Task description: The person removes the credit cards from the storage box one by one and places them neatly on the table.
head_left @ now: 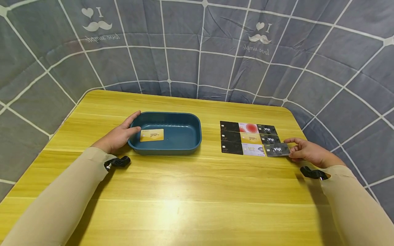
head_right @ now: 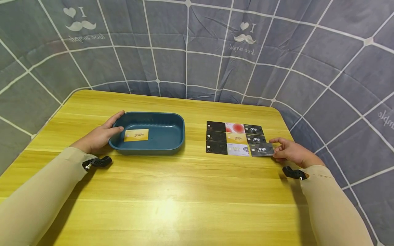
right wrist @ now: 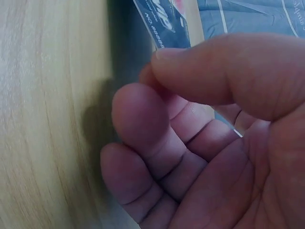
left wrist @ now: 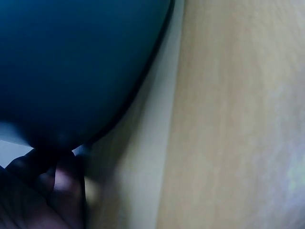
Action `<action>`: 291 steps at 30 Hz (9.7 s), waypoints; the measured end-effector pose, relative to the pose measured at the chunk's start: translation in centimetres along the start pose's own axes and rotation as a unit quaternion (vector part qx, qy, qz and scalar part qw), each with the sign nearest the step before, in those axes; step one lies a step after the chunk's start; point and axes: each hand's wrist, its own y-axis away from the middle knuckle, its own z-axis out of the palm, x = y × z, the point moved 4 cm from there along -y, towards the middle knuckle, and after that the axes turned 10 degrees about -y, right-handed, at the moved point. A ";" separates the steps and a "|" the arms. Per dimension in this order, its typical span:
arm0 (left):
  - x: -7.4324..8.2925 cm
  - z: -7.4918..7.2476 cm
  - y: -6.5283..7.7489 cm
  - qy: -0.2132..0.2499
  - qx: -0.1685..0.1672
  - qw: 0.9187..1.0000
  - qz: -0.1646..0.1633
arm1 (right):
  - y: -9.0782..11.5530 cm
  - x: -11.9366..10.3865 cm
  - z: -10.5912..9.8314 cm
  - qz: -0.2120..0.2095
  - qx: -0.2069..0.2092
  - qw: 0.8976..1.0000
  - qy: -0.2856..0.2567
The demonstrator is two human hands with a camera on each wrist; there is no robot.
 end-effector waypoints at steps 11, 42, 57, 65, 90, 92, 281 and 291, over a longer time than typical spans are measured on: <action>-0.1 0.0 0.0 -0.002 -0.001 1.000 -0.001 | 0.2 0.0 0.1 -0.009 -0.020 1.000 0.000; 0.2 -0.1 0.0 0.012 0.002 1.000 0.005 | -0.4 -1.0 0.7 -0.025 0.024 0.986 0.165; 0.7 -0.2 0.3 0.017 0.001 1.000 0.003 | -0.8 -1.4 0.5 -0.032 0.035 0.973 0.226; 0.5 -0.2 0.2 0.008 0.002 1.000 0.003 | -0.7 -1.5 0.5 -0.028 0.027 0.976 0.216; 0.7 -0.5 0.4 0.001 0.005 1.000 0.007 | -3.2 -11.9 4.6 -0.084 0.138 0.951 0.263; 0.7 -0.5 0.4 -0.001 0.007 1.000 0.005 | -4.0 -13.1 5.6 -0.096 0.136 0.950 0.264; 1.0 0.2 1.6 0.012 0.021 1.000 0.002 | -19.4 -27.4 37.0 -0.190 -0.163 0.872 0.421; 0.9 0.1 1.7 0.013 0.023 1.000 0.000 | -19.5 -27.3 36.8 -0.196 -0.164 0.878 0.404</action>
